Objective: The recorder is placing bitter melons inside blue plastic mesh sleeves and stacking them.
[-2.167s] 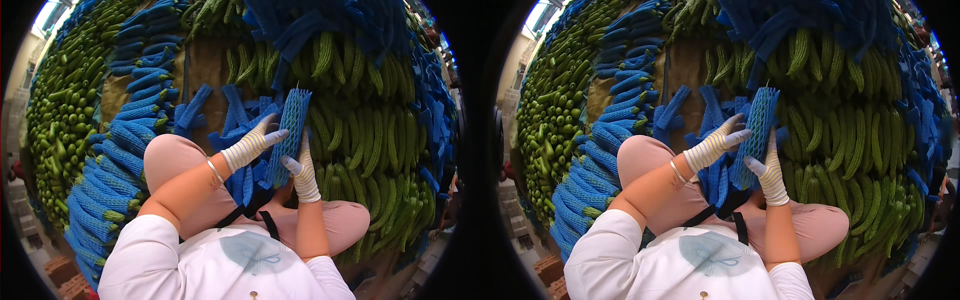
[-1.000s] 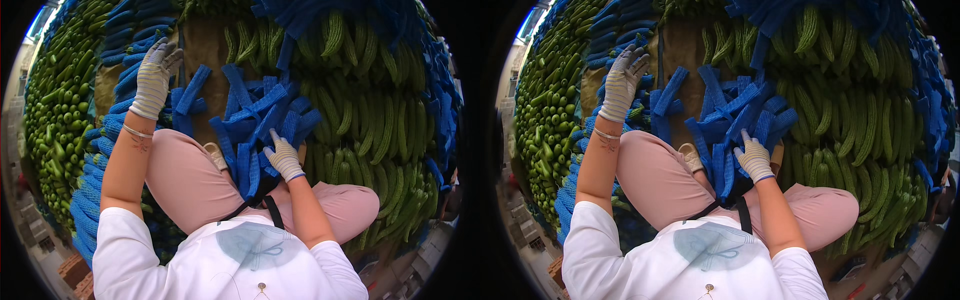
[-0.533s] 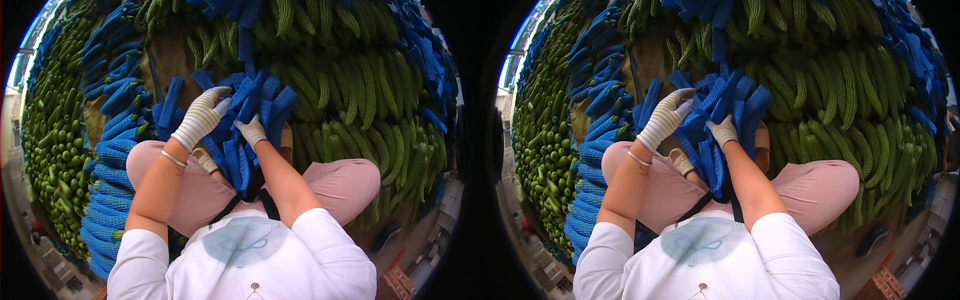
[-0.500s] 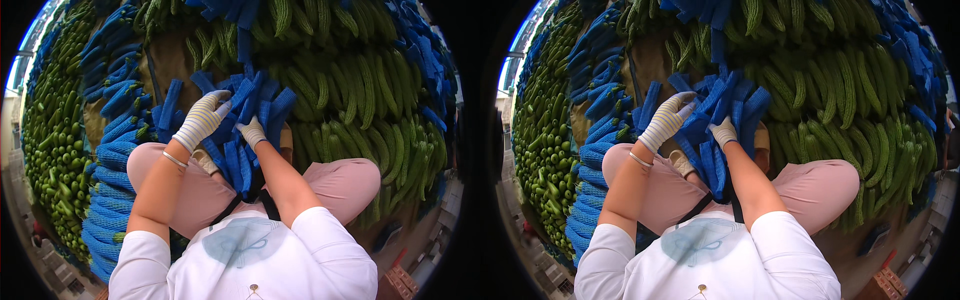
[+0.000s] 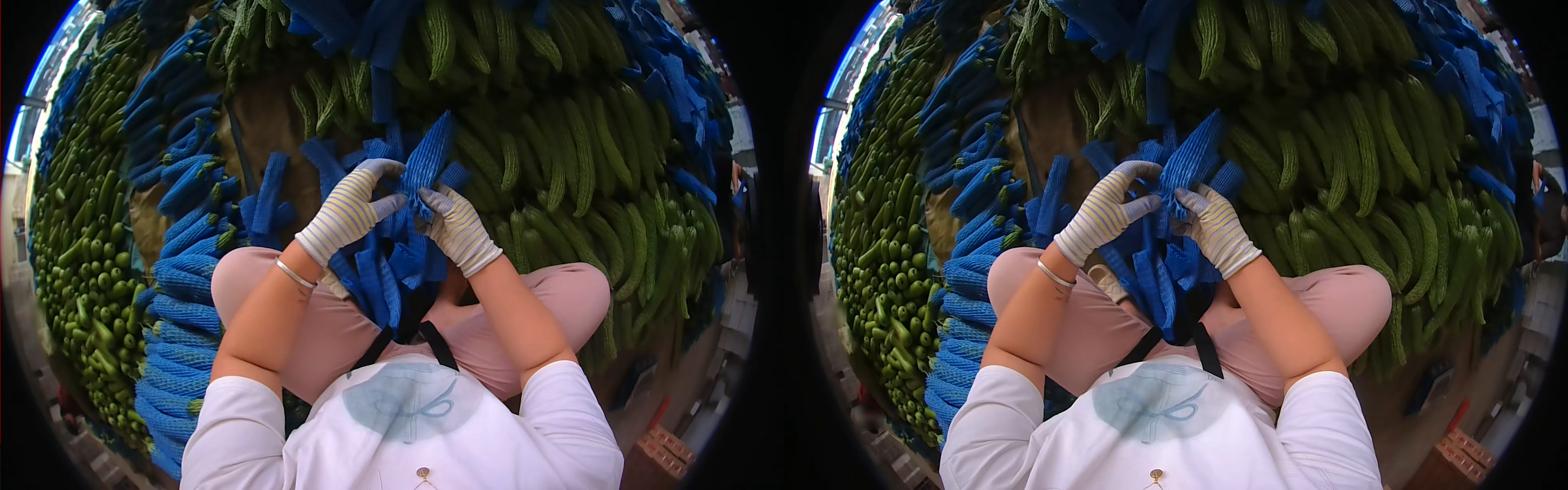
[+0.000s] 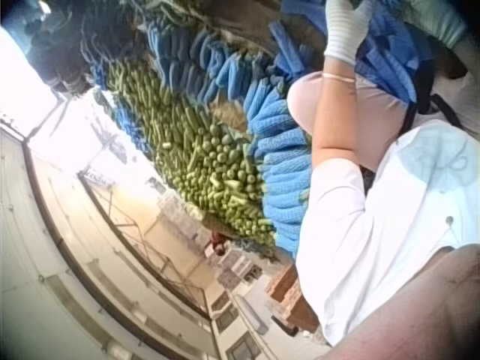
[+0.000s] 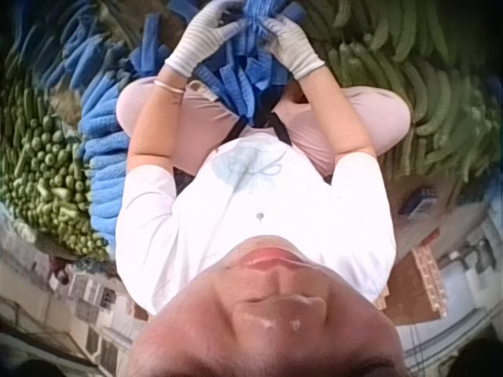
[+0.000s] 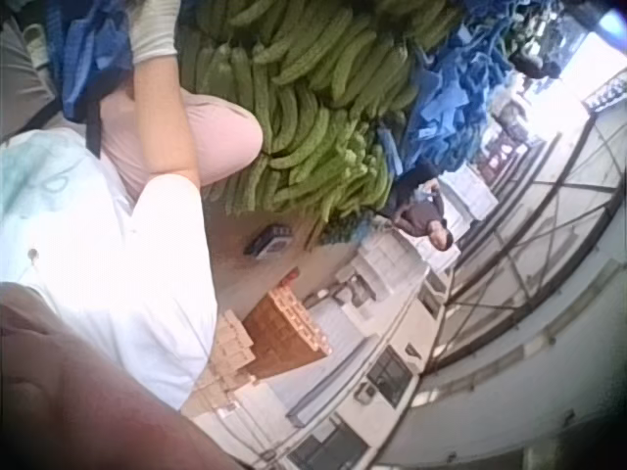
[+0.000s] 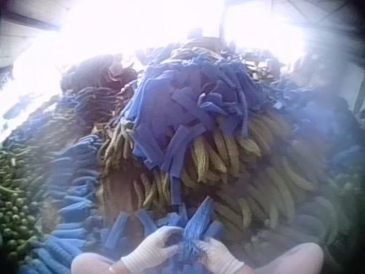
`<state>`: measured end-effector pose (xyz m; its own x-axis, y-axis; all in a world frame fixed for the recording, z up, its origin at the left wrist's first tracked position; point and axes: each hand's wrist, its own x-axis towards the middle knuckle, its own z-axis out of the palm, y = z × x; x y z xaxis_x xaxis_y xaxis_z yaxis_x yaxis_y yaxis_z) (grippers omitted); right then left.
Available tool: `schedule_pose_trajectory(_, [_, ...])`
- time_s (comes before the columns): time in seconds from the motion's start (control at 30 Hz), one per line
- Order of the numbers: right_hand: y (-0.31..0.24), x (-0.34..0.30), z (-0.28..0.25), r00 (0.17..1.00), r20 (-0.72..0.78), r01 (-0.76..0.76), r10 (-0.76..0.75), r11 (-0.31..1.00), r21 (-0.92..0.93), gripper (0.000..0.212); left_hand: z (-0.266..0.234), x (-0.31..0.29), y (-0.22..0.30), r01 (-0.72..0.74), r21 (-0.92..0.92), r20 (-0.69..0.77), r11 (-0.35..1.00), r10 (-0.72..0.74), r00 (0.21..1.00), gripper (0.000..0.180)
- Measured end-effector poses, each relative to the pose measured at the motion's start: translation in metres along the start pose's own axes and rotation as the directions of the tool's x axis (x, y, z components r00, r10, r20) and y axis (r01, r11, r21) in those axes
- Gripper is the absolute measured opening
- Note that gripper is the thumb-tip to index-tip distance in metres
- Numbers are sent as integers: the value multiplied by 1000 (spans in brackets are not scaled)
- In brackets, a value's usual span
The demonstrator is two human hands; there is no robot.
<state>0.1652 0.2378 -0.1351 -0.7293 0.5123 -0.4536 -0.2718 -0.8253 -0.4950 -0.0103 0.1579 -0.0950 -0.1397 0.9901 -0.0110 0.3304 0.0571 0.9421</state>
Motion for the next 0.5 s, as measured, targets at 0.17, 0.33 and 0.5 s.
schedule_pose_trajectory(0.17, [-15, -31, -1, 995, -60, -92, 74, 918, -385, 28, 21, 2, 11, 110, -155, 93, 982, -96, 991, 23])
schedule_pose_trajectory(0.33, [-26, -45, -19, 987, -158, -49, -38, 859, -510, 57, 37, 2, 17, 144, -196, 37, 970, -140, 989, 16])
schedule_pose_trajectory(0.5, [-10, -42, -15, 966, 175, 245, -190, 888, -389, 60, 55, -5, 24, 262, -587, 133, 766, -228, 964, 11])
